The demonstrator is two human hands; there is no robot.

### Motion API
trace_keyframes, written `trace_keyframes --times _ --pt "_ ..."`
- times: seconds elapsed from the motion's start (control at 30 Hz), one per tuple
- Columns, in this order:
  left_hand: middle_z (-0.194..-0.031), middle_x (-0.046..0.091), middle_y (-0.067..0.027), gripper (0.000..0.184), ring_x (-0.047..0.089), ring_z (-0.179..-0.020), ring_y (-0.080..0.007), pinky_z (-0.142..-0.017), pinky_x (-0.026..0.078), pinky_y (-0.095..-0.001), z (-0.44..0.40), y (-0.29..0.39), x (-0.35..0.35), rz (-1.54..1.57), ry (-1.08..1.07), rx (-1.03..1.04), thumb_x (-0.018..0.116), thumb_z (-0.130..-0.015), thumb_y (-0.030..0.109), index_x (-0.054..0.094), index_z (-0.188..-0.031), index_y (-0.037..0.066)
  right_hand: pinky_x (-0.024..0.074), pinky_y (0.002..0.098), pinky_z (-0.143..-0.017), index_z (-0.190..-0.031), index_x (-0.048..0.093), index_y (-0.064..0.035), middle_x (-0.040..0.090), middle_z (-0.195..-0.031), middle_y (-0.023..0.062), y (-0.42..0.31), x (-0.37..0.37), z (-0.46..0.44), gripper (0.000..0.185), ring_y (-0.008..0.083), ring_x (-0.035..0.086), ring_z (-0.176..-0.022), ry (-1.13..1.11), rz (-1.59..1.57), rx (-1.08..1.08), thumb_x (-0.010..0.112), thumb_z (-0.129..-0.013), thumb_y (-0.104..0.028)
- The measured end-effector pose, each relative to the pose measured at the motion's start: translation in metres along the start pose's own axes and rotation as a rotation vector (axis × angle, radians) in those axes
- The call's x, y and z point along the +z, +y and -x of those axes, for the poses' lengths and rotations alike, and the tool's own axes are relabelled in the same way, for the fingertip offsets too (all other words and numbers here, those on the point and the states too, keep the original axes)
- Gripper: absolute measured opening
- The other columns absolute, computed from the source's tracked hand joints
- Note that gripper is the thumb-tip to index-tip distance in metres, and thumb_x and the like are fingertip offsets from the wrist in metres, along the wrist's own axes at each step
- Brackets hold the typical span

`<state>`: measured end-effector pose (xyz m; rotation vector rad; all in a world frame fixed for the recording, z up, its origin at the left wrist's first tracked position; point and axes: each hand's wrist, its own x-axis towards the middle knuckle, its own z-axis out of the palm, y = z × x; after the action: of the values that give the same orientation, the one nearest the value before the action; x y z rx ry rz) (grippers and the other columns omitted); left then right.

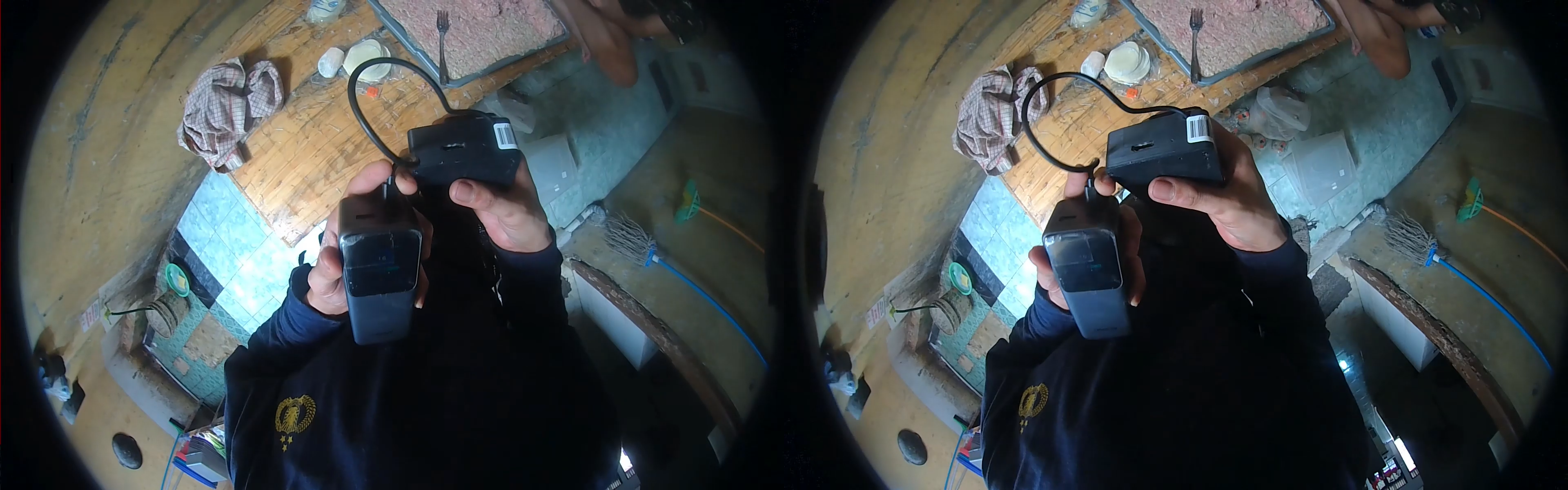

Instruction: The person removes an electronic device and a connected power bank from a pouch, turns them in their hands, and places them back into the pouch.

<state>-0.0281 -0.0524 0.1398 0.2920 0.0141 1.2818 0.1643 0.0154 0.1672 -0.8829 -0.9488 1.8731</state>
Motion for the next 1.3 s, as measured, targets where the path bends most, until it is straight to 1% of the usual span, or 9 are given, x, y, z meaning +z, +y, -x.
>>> trace_keyframes --times 0.07,0.17,0.23,0.37,0.43,0.9,0.97,1.2,1.3 --pt "-0.149 0.036 -0.0164 0.101 0.058 -0.105 -0.0358 -0.06 0.067 -0.0466 0.003 -0.0011 0.0022 0.011 0.019 -0.001 0.076 -0.09 0.053 0.023 -0.161 0.004 0.0525 0.0355 -0.103 -0.133 0.06 0.0004 0.07 -0.124 0.0119 -0.0005 -0.0002 0.0005 0.06 0.0207 0.067 -0.116 0.004 0.002 0.016 0.088 -0.082 -0.017" --pt "-0.151 0.036 -0.0169 0.101 0.058 -0.105 -0.0362 -0.061 0.067 -0.0474 0.0047 -0.0028 -0.0008 0.05 0.003 0.006 0.079 -0.089 0.05 0.024 -0.161 0.004 0.0507 0.036 -0.105 -0.133 0.06 0.0002 0.07 -0.124 0.0118 -0.0008 0.0003 0.0012 0.061 0.0203 0.065 -0.117 -0.011 -0.009 0.019 0.088 -0.082 -0.016" --pt "-0.152 0.036 -0.0172 0.103 0.058 -0.106 -0.0367 -0.061 0.067 -0.0484 0.0052 -0.0029 -0.0036 0.067 -0.026 0.012 0.08 -0.088 0.049 0.023 -0.161 0.004 0.0464 0.044 -0.112 -0.14 0.052 0.0043 0.069 -0.128 0.0206 -0.0017 -0.0006 0.0023 0.063 0.0294 0.066 -0.123 -0.057 0.072 0.002 0.08 -0.087 -0.017" --pt "-0.153 0.036 -0.0173 0.104 0.058 -0.107 -0.0374 -0.061 0.067 -0.0495 0.0071 -0.002 -0.0039 0.066 -0.027 0.008 0.081 -0.087 0.049 0.023 -0.161 0.004 0.0465 0.0435 -0.111 -0.141 0.052 0.004 0.069 -0.128 0.0203 -0.0018 -0.0001 0.0019 0.065 0.0291 0.066 -0.122 -0.055 0.068 0.01 0.08 -0.087 -0.018" --pt "-0.154 0.035 -0.0175 0.104 0.058 -0.108 -0.0376 -0.061 0.067 -0.0498 0.0075 -0.0023 -0.0056 0.074 -0.03 0.01 0.081 -0.087 0.049 0.023 -0.161 0.004 0.0479 0.0372 -0.109 -0.133 0.06 0.0002 0.069 -0.126 0.0123 -0.0037 0.0018 0.0013 0.06 0.0216 0.064 -0.121 -0.034 -0.011 0.062 0.088 -0.082 -0.015" --pt "-0.151 0.033 -0.0176 0.103 0.057 -0.106 -0.0361 -0.062 0.067 -0.0477 0.0053 0.0009 -0.0026 0.073 -0.008 0.001 0.078 -0.09 0.05 0.021 -0.162 0.005 0.0519 0.037 -0.106 -0.133 0.061 -0.0006 0.07 -0.125 0.012 0.002 0.0015 -0.0019 0.058 0.0218 0.066 -0.119 -0.034 -0.001 0.015 0.086 -0.084 -0.018" --pt "-0.15 0.033 -0.0173 0.103 0.057 -0.105 -0.0353 -0.06 0.067 -0.0462 0.0073 0.0013 0.0001 0.049 0.042 0.002 0.077 -0.09 0.051 0.021 -0.162 0.004 0.0523 0.0367 -0.106 -0.132 0.061 -0.0006 0.07 -0.125 0.012 0.0032 0.0025 0.0001 0.057 0.0218 0.066 -0.119 -0.025 -0.003 0.024 0.086 -0.084 -0.018" --pt "-0.15 0.033 -0.017 0.103 0.057 -0.103 -0.034 -0.059 0.067 -0.0446 0.0048 0.0026 -0.0041 0.038 0.032 -0.006 0.075 -0.091 0.054 0.021 -0.162 0.005 0.0533 0.0393 -0.106 -0.131 0.063 -0.0011 0.071 -0.126 0.0134 0.0043 0.0028 -0.0042 0.055 0.0243 0.067 -0.12 -0.03 0.006 -0.006 0.086 -0.085 -0.02" --pt "-0.149 0.033 -0.0168 0.102 0.057 -0.102 -0.0338 -0.059 0.067 -0.0444 0.0036 0.0024 -0.0058 0.049 -0.012 0.014 0.074 -0.091 0.054 0.02 -0.163 0.005 0.0538 0.0394 -0.106 -0.131 0.063 -0.001 0.07 -0.126 0.0139 0.0034 0.0034 -0.0043 0.054 0.0248 0.068 -0.12 -0.032 0.018 -0.01 0.085 -0.085 -0.02"
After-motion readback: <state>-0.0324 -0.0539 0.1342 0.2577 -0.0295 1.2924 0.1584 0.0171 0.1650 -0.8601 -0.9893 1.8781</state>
